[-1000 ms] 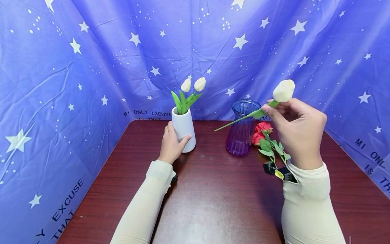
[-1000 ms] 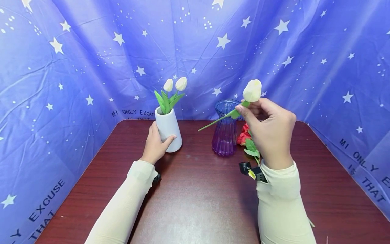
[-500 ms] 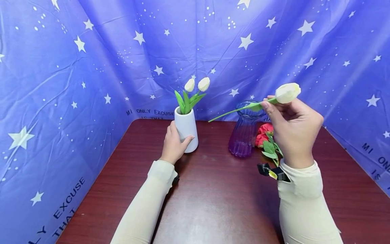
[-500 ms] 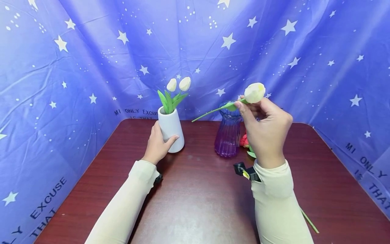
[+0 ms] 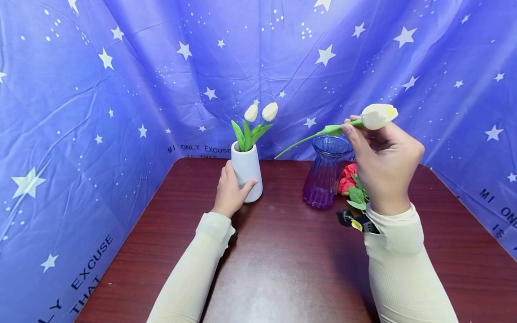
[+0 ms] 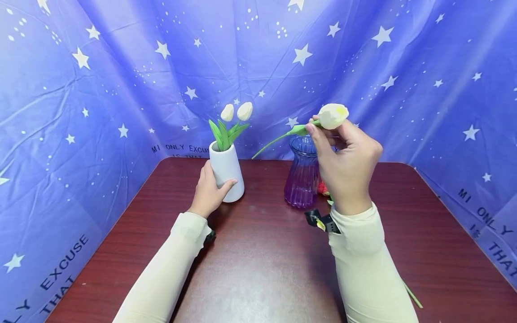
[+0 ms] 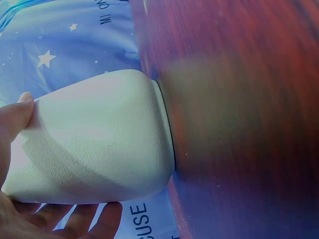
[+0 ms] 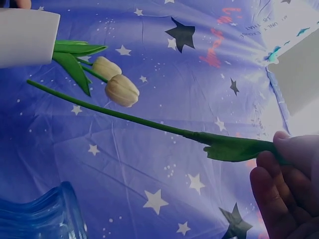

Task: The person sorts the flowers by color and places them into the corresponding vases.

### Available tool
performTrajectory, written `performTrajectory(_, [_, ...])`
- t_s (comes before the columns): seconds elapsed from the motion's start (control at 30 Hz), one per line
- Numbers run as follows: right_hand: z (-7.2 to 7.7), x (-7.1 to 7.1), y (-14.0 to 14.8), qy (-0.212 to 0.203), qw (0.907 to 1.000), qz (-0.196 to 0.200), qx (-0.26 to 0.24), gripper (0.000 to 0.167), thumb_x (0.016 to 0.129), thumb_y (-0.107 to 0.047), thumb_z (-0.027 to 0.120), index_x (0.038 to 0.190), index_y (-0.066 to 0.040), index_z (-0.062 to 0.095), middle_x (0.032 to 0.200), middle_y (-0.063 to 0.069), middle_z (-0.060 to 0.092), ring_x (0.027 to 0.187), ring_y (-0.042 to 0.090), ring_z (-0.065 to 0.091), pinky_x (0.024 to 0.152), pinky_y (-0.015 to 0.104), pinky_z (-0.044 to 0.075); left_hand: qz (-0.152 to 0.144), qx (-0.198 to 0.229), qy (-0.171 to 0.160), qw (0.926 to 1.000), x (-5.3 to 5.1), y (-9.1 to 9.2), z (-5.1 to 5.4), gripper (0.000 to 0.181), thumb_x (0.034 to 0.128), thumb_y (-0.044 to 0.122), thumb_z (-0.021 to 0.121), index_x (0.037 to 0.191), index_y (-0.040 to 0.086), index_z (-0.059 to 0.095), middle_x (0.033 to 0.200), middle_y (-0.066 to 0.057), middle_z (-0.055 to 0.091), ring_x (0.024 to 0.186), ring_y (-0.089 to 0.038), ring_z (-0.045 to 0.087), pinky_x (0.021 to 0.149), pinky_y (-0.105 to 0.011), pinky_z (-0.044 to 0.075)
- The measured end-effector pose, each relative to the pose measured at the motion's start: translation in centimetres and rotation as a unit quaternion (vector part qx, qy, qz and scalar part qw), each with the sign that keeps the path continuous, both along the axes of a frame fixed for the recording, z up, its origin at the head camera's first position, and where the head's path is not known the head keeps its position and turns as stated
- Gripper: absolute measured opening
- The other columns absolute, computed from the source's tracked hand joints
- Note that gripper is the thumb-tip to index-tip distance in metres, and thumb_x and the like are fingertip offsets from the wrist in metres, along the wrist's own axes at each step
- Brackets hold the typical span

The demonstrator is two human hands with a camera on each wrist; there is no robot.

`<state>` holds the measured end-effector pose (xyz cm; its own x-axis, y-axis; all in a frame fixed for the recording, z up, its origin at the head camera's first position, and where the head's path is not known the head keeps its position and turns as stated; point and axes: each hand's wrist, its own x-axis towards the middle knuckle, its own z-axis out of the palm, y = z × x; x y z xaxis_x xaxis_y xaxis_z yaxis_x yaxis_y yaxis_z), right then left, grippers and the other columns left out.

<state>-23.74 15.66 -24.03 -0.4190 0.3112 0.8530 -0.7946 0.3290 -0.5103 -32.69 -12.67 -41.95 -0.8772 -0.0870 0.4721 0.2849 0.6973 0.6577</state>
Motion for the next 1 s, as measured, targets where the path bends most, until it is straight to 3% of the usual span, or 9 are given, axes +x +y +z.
performTrajectory(0.5, [1.5, 0.0, -1.3, 0.022, 0.9994, 0.02, -0.018, 0.015, 0.084, -0.003, 0.085, 0.097, 0.001, 0.082, 0.092, 0.003, 0.079, 0.08, 0.014, 0.074, 0.076, 0.022, 0.059, 0.0, 0.0, -0.005, 1.0, -0.2, -0.1, -0.2, 0.088, 0.0877, 0.048, 0.081, 0.15, 0.008, 0.033, 0.128, -0.014, 0.051, 0.116, -0.033, 0.056, 0.1, -0.051, 0.05])
performTrajectory(1.0, [1.8, -1.1, -2.8, 0.034, 0.9985, 0.043, -0.006, 0.013, 0.084, -0.002, 0.084, 0.097, 0.0, 0.082, 0.093, 0.012, 0.079, 0.086, 0.015, 0.077, 0.078, 0.025, 0.061, 0.001, -0.002, -0.006, 1.0, -0.2, -0.1, -0.3, 0.089, 0.0878, 0.049, 0.081, 0.15, 0.008, 0.032, 0.127, -0.014, 0.051, 0.115, -0.033, 0.057, 0.099, -0.051, 0.05])
